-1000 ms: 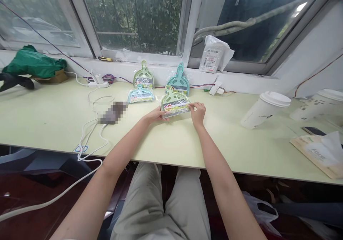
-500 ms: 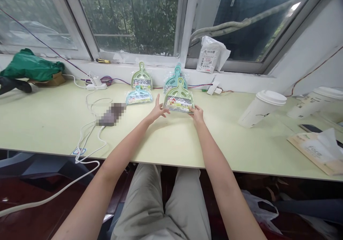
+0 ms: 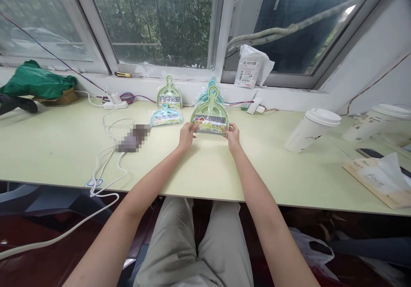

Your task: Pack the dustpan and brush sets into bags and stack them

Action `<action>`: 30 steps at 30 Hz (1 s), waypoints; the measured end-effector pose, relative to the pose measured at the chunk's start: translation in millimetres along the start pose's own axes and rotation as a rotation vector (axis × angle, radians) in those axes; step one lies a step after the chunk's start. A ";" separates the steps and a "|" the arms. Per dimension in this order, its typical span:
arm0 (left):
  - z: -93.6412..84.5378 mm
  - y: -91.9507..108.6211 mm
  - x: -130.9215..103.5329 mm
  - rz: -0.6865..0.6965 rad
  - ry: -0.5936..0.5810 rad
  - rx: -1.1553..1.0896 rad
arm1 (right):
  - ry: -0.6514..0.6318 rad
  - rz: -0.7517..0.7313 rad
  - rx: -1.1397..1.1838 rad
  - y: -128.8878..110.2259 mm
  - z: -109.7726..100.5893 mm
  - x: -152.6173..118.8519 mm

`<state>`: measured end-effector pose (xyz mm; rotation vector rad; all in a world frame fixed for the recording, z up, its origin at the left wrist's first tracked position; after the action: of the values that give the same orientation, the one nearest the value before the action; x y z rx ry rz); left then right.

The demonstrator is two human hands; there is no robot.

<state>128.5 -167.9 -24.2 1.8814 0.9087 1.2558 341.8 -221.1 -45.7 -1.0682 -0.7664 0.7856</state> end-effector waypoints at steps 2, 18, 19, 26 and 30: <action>-3.6 -0.1 -0.4 -0.024 0.093 0.030 | -0.011 -0.039 -0.057 0.2 1.7 -0.2; 5.9 -73.6 107.1 -0.088 0.037 0.414 | 0.149 -0.301 -0.844 22.1 19.6 87.0; 9.0 -78.1 116.7 -0.078 0.068 0.386 | 0.165 -0.309 -0.863 23.8 22.2 97.2; 28.6 -118.5 174.6 -0.195 0.199 0.282 | 0.248 -0.446 -1.057 39.7 46.1 157.1; 37.9 -126.9 177.8 -0.184 0.063 0.310 | 0.195 -0.436 -1.086 48.7 47.9 163.3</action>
<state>193.2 41.1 -60.1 1.9452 1.3423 1.1170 375.5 -47.4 -52.2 -1.8039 -1.2397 -0.1853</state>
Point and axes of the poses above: each hand's wrist, its own x-axis towards the middle knuckle, its own z-axis out of the palm, y = z × x, the point moved 4 cm from there along x, towards the middle knuckle, and after that the axes turned 3 degrees about -y, right-handed, at the moved point
